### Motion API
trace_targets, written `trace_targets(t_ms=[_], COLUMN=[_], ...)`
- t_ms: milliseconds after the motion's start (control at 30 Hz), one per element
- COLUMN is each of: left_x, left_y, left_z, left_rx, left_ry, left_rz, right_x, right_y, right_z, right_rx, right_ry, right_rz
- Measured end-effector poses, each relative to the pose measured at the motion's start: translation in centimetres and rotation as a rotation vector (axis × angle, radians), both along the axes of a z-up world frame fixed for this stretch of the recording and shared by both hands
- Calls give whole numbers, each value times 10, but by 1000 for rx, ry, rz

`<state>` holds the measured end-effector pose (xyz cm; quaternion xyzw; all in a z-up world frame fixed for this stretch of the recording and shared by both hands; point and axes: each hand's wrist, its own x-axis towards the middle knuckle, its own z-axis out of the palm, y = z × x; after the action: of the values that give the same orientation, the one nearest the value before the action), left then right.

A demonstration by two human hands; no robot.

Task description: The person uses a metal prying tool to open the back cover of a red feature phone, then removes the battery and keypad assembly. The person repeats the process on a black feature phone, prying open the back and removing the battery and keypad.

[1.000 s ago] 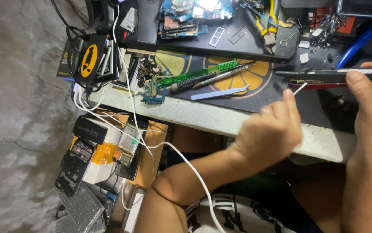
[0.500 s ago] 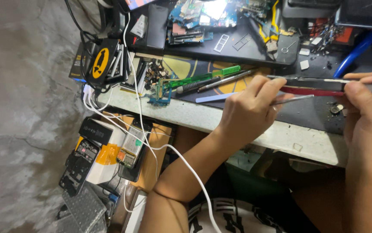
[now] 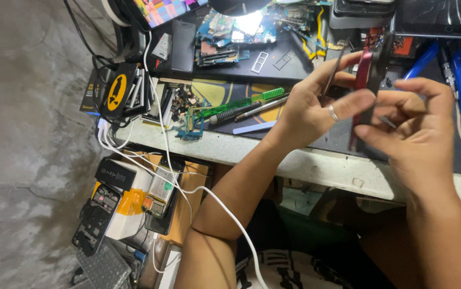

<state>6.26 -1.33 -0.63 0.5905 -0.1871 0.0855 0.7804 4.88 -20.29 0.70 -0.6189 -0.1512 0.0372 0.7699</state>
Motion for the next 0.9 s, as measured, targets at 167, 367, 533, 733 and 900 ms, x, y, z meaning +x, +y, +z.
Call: trace_targets(t_ms=[167, 367, 533, 733, 900], left_x=[-4, -16, -16, -14, -17], left_y=[3, 2, -1, 1, 1], left_z=[-4, 15, 21, 15, 13], left_rx=[255, 549, 525, 478, 484], left_ry=[-180, -286, -370, -408, -388], left_rz=[153, 273, 246, 184, 176], right_x=[2, 12, 13, 11, 8], right_y=[10, 0, -8, -16, -13], right_z=[6, 5, -3, -6, -5], right_rx=[-7, 182, 110, 63, 81], right_ry=[35, -4, -124, -136, -153], right_rz=[126, 130, 91, 96, 75])
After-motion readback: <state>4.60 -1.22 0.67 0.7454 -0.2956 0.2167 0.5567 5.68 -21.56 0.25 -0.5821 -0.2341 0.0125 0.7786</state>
